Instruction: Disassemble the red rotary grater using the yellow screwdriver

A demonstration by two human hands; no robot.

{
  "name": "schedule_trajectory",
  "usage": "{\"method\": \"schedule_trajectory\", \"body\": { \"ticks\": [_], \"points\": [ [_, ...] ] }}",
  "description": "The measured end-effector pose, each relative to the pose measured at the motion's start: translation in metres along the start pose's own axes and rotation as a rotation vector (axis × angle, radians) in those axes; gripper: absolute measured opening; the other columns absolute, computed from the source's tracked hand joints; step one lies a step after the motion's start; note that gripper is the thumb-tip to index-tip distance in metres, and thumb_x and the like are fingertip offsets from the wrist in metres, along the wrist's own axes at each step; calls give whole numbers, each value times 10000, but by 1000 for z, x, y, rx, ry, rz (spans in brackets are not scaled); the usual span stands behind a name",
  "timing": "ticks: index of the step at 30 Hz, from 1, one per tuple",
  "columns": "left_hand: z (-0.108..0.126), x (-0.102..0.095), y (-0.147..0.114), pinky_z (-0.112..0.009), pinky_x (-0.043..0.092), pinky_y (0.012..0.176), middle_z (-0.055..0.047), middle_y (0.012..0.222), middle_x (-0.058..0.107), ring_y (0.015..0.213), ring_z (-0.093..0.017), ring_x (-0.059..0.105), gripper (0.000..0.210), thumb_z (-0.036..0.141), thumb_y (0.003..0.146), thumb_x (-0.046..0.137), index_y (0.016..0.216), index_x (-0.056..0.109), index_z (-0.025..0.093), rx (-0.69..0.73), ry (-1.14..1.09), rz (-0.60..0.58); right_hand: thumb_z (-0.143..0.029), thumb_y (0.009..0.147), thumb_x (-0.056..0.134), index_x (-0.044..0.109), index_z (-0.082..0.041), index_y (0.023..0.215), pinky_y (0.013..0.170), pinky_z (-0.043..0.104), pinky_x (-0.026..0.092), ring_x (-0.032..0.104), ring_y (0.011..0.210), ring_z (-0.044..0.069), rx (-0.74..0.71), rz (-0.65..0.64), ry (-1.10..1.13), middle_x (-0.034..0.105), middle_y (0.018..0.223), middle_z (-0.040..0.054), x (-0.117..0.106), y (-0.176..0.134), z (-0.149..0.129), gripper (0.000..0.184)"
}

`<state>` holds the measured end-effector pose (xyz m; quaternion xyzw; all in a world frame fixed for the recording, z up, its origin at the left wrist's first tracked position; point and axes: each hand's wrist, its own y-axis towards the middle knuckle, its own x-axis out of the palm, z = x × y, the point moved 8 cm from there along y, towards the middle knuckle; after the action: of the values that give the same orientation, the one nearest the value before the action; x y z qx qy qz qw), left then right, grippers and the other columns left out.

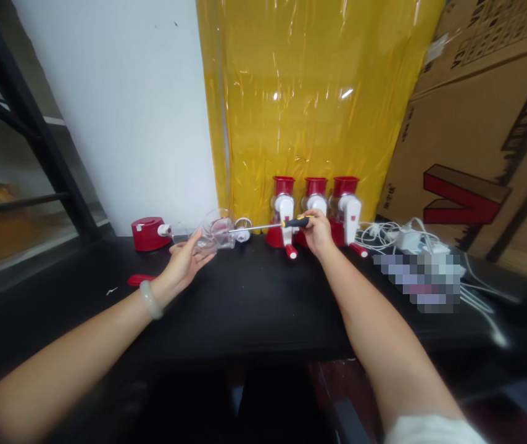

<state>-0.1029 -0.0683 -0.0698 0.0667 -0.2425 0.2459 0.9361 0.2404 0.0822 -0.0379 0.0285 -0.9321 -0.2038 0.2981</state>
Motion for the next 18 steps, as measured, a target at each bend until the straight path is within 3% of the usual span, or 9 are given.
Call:
{"method": "schedule_trajectory", "body": {
  "ticks": [3, 6, 8, 11, 14, 18],
  "points": [
    [0, 0, -1, -426, 633, 824, -59, 1001, 712, 841, -234, 782, 607, 325, 813, 859, 1091, 324, 262, 3, -6, -6, -138, 542, 577, 548, -230, 744, 621, 251, 547, 625, 741, 148, -14, -17, 18, 656, 741, -17, 2, -1, 0, 224],
    [2, 1, -2, -415, 632, 826, -58, 1005, 719, 836, -222, 781, 599, 328, 831, 845, 1096, 312, 263, 5, 4, -13, -300, 697, 656, 549, -251, 811, 588, 269, 553, 645, 737, 163, -51, 17, -19, 635, 742, -26, -1, 0, 0, 163],
    [2, 1, -2, -419, 634, 823, -62, 1015, 724, 824, -219, 781, 604, 328, 837, 839, 1094, 296, 269, 4, 8, 0, -494, 782, 688, 541, -267, 858, 505, 258, 512, 619, 640, 154, -80, 71, -110, 597, 716, -41, -7, 2, 1, 281],
    [3, 0, -2, -428, 632, 834, -70, 1028, 726, 814, -219, 781, 612, 324, 831, 844, 1094, 294, 273, 0, 0, 18, -670, 773, 731, 536, -271, 879, 385, 231, 379, 494, 463, 117, -107, 126, -309, 535, 642, -70, -15, 4, 2, 456],
    [3, 0, -2, -441, 629, 847, -65, 1026, 722, 822, -224, 782, 614, 317, 822, 853, 1081, 297, 272, 1, -3, 15, -625, 709, 827, 540, -270, 882, 365, 219, 332, 444, 423, 97, -116, 134, -398, 510, 600, -94, -19, 7, 4, 488],
    [3, 0, -2, -453, 629, 861, -60, 1023, 720, 866, -238, 783, 620, 314, 824, 856, 1063, 286, 273, 12, 13, -4, -504, 693, 851, 540, -268, 893, 440, 203, 429, 509, 505, 89, -92, 141, -259, 556, 684, -86, -14, 7, 6, 438]
  ]
}}
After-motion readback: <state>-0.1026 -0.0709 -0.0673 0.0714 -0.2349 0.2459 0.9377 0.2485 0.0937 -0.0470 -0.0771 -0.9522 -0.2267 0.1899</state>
